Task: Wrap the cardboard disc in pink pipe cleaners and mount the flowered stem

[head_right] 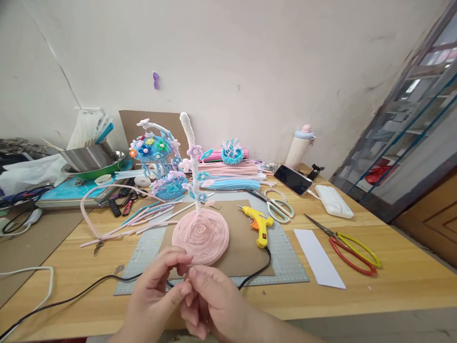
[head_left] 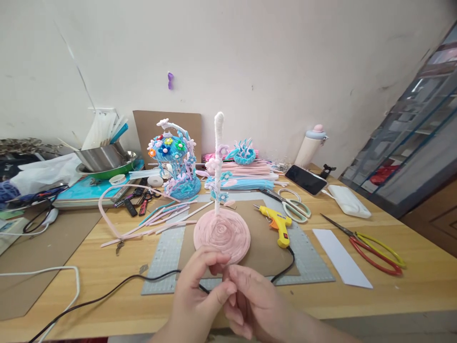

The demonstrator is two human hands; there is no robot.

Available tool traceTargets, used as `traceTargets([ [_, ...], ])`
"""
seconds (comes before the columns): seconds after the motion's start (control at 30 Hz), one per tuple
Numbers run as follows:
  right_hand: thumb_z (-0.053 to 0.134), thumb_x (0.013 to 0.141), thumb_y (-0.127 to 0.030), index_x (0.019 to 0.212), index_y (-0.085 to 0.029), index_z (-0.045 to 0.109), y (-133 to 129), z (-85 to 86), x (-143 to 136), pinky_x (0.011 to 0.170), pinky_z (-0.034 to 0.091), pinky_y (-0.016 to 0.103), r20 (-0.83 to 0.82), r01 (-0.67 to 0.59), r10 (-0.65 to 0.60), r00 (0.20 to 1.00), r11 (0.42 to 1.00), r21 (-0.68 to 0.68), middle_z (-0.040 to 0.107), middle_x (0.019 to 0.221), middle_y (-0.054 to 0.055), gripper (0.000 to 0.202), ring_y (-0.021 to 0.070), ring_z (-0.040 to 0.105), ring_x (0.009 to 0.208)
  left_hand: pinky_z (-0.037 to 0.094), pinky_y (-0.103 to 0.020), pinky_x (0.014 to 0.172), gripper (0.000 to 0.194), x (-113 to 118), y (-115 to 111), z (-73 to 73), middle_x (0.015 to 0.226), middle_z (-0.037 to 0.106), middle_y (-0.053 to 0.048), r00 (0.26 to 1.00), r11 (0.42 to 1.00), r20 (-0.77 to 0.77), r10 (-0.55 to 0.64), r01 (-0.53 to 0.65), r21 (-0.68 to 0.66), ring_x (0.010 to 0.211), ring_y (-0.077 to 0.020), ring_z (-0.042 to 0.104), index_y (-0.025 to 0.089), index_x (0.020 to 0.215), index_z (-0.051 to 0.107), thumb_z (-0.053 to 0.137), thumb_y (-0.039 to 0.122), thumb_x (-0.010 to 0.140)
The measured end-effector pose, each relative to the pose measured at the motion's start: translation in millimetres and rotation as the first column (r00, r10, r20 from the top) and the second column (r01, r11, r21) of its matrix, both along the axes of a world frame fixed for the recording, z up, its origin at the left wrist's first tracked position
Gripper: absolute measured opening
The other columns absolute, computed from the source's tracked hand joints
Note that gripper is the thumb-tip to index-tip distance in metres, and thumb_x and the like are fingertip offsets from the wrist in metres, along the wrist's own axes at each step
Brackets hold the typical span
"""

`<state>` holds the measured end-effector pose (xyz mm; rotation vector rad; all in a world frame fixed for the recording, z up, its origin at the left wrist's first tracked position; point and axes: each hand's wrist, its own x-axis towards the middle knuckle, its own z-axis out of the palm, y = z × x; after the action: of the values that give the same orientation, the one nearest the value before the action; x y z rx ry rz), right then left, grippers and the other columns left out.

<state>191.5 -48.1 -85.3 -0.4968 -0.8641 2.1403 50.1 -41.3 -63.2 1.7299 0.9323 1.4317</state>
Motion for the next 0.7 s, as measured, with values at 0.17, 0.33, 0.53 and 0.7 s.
traceTargets([
  [0.17,0.069,0.077,-0.061,0.074,-0.018,0.049,-0.3,3.3,2.7,0.03,0.024,0.014,0.02,0.008,-0.009,1.0,0.998,0.068,0.044,0.044,-0.011,0.048,0.0018,0.029,0.03,0.048,-0.022,0.068,0.015,-0.2,-0.4,3.5,0.078,0.062,0.0,0.989,0.99,0.097,-0.111,0.119,-0.077,0.073,-0.0132,0.058,0.028,0.087,0.074,0.077,0.038,0.075],
  [0.33,0.068,0.076,-0.064,0.066,-0.018,0.046,-2.8,12.5,9.1,0.033,0.019,0.015,0.188,0.029,-0.07,0.98,0.976,0.214,0.043,0.043,-0.01,0.051,0.0016,0.031,0.033,0.047,-0.022,0.067,0.007,-4.5,-6.6,6.3,0.076,0.062,0.001,0.951,0.949,0.197,-0.239,0.272,-0.162,0.072,-0.0118,0.06,0.028,0.081,0.074,0.078,0.032,0.076],
  [0.53,0.064,0.082,-0.058,0.062,-0.018,0.045,-6.6,21.2,17.4,0.042,0.021,0.019,0.364,0.105,-0.293,0.884,0.884,0.456,0.039,0.048,-0.008,0.048,0.0048,0.029,0.043,0.049,-0.023,0.063,0.007,-8.0,-11.9,11.0,0.071,0.062,0.001,0.949,0.948,0.192,-0.252,0.282,-0.148,0.067,-0.0121,0.06,0.026,0.073,0.072,0.078,0.023,0.074],
  [0.7,0.06,0.087,-0.05,0.061,-0.016,0.053,-5.2,28.2,27.8,0.048,0.024,0.022,0.443,0.023,-0.446,0.777,0.725,0.689,0.04,0.054,-0.006,0.043,0.0077,0.032,0.052,0.052,-0.024,0.059,0.013,-12.2,-14.9,21.4,0.07,0.068,-0.002,0.967,0.968,0.069,-0.245,0.247,-0.032,0.064,-0.0152,0.066,0.027,0.076,0.074,0.077,0.014,0.073],
])
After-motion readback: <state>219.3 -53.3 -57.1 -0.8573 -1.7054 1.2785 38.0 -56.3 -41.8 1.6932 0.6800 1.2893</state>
